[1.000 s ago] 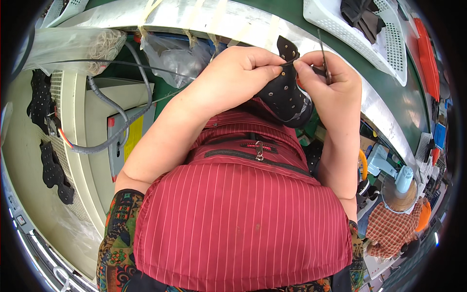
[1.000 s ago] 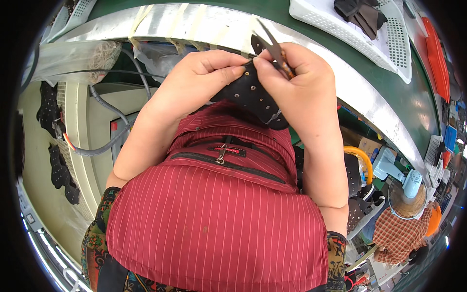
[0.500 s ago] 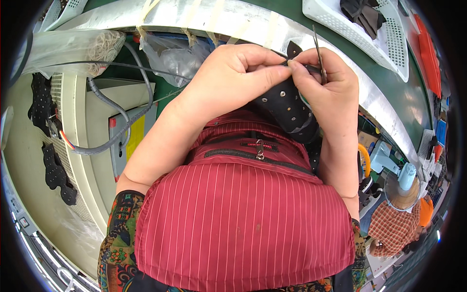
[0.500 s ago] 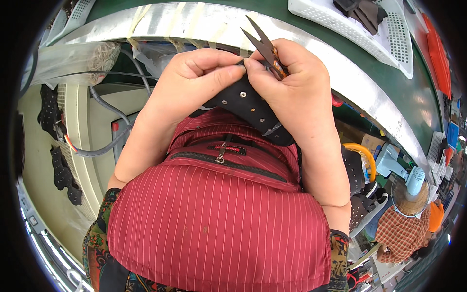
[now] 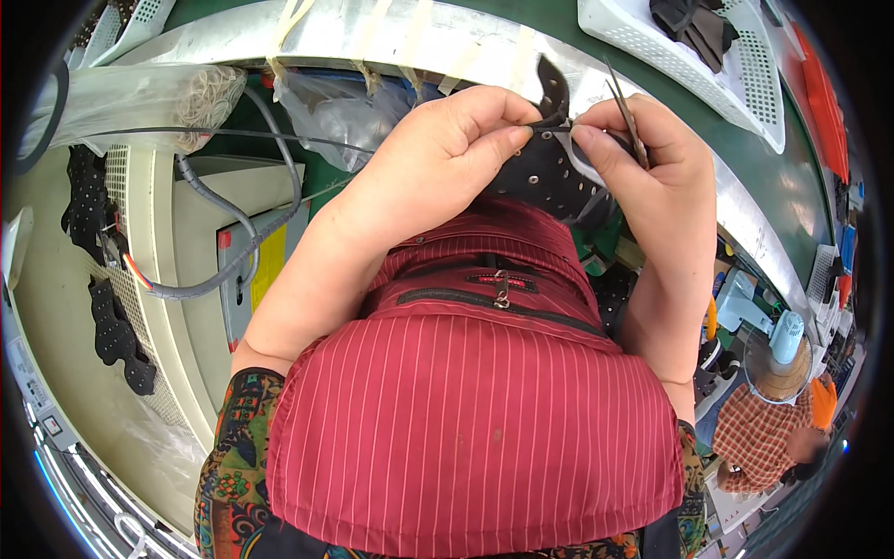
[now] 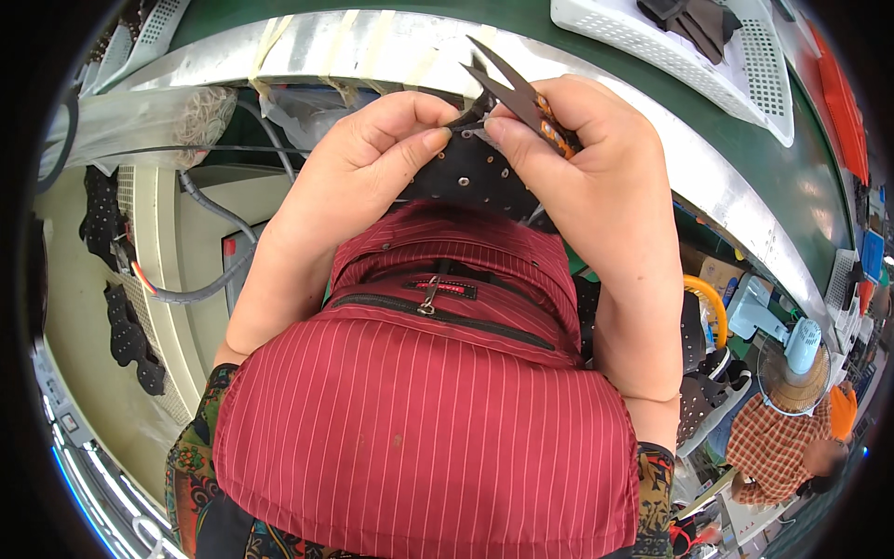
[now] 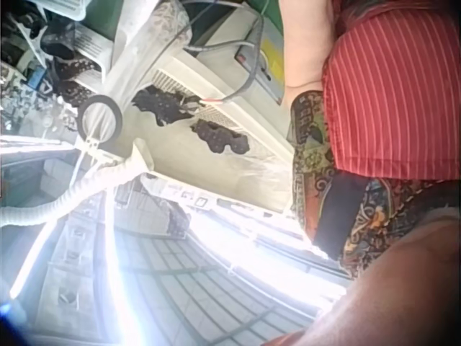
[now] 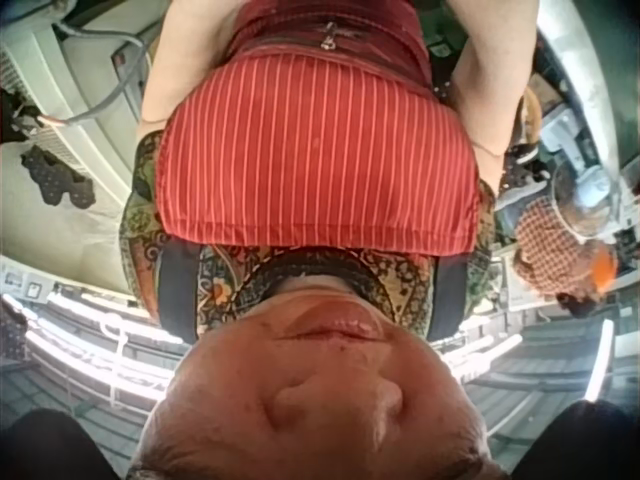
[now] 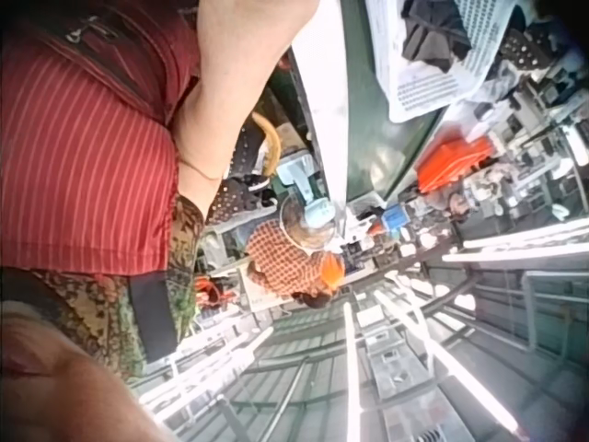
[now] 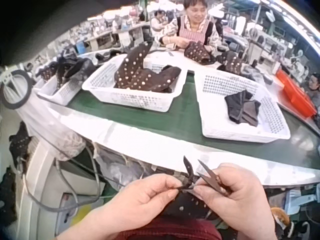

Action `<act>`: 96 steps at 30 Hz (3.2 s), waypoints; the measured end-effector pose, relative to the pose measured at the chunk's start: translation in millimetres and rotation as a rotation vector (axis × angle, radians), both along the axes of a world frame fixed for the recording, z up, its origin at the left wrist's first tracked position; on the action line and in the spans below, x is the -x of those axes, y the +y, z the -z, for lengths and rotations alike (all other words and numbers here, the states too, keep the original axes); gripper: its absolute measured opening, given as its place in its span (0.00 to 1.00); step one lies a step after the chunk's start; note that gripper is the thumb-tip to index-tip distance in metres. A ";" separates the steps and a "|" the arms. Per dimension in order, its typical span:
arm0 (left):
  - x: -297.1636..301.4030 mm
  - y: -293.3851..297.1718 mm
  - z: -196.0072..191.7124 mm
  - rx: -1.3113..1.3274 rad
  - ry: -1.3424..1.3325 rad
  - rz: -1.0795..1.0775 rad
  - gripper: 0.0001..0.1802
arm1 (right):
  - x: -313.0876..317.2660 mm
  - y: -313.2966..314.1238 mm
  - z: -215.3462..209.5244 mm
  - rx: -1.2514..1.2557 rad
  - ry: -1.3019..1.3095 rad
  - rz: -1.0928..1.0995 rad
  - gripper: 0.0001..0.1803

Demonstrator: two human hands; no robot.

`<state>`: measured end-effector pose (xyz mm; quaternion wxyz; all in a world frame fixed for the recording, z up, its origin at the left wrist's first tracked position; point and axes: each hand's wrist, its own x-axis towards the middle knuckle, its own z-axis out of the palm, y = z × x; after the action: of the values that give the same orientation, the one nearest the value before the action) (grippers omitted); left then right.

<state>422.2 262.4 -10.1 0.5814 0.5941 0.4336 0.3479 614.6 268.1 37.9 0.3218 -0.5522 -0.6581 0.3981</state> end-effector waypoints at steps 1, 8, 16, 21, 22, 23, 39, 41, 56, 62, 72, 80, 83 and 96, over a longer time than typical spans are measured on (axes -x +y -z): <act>-0.6 -0.8 -1.9 0.019 -0.015 -0.005 0.11 | -0.8 0.7 1.6 -0.006 0.005 0.009 0.07; -1.8 0.1 -1.5 0.051 -0.038 0.011 0.14 | -1.7 3.8 6.7 -0.076 -0.033 0.044 0.07; -1.2 0.0 -0.1 0.077 -0.067 0.042 0.16 | 1.3 5.7 8.9 -0.118 -0.076 0.037 0.08; -0.1 -0.7 -0.4 0.061 -0.085 0.028 0.16 | 3.6 4.3 11.8 -0.111 -0.114 0.057 0.08; -0.6 -1.4 -0.1 0.084 -0.106 0.017 0.16 | 4.5 3.6 11.9 -0.137 -0.118 0.054 0.08; -1.1 -2.4 0.3 0.107 -0.126 0.005 0.16 | 5.8 3.1 12.0 -0.163 -0.121 0.050 0.08; 2.4 5.8 1.6 -0.160 0.070 -0.060 0.08 | 6.3 -2.1 11.8 0.008 0.002 0.025 0.08; 1.3 3.7 0.3 -0.014 0.030 -0.048 0.08 | 6.0 -2.9 5.8 -0.009 -0.049 -0.026 0.08; -2.7 -1.0 -9.7 0.034 -0.051 0.001 0.14 | -3.9 8.6 0.2 0.027 -0.019 -0.030 0.07; -1.9 -2.1 -9.4 0.098 -0.129 -0.010 0.13 | -1.8 9.6 0.4 -0.005 -0.078 -0.039 0.08; -1.8 3.4 -7.7 -0.013 0.151 -0.103 0.07 | 0.4 1.6 8.3 -0.080 -0.173 -0.066 0.10; -4.7 3.3 -2.6 0.012 0.058 -0.124 0.08 | -5.9 3.6 3.6 -0.057 -0.023 0.020 0.08; -4.7 3.2 -2.7 0.005 0.082 -0.096 0.11 | -4.1 6.6 1.5 -0.068 -0.024 0.026 0.08; -3.9 -0.6 -6.7 0.094 -0.028 -0.041 0.14 | -2.8 12.8 13.9 -0.050 -0.008 0.063 0.07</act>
<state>426.1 261.8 -3.4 0.6074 0.5520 0.4535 0.3474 617.5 280.9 24.0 0.3454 -0.5660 -0.6514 0.3689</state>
